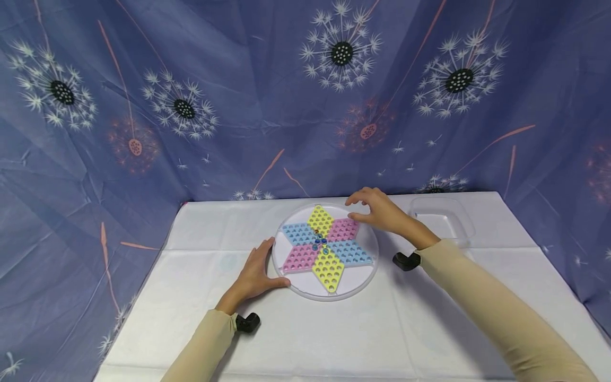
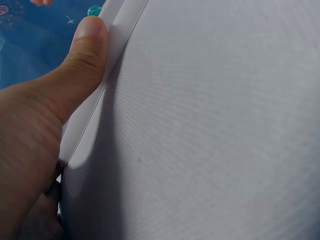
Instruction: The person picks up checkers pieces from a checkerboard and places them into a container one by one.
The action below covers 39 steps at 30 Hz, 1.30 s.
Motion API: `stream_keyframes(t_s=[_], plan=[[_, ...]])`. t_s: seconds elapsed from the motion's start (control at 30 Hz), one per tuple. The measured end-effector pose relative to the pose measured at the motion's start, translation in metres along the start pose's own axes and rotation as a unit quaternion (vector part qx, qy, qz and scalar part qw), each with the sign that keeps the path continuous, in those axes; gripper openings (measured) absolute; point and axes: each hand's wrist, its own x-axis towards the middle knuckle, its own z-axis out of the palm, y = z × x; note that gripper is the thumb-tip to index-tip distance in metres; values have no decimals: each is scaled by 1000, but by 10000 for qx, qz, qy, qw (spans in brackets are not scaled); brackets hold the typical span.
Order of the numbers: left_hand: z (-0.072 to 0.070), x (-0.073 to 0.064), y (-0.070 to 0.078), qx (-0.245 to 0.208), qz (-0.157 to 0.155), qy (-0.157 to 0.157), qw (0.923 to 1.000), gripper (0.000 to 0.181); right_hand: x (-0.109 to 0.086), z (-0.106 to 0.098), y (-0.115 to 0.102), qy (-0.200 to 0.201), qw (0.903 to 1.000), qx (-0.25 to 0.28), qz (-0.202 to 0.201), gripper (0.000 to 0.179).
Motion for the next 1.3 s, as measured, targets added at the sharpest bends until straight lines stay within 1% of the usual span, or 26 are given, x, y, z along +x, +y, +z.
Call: stream_keyframes(t_s=[0.1,0.23,0.37,0.53,0.67,0.87,1.0,1.13,1.3], plan=[[-1,0,1,-20,-13,-27,10000,126,3,5,-5,-40,10000,52,-20,29],[0,1,2,-35,34,31,10000,125,5,14,-9,-43,9997,208,-122,31],[0,1,2,-28,60,38,10000,125,6,23,-12,-98,9987,390,-306,32],[-1,1,3,12,45,-9,10000,125,7,35,-15,-245,9973,465,-520,33],[-2,1,3,22,20,-19,10000,126,6,45,-16,-477,9963,595,-407,38],[-1,1,3,23,-24,-23,10000,126,5,63,-12,-753,9941,713,-310,42],[0,1,1,51,-17,-4,10000,125,3,73,-9,-831,9927,828,-266,39],[1,2,0,46,0,20,10000,125,1,80,-9,-798,9923,880,-353,36],[0,2,2,50,-12,-23,10000,126,-1,87,-7,-778,9940,691,-345,28]])
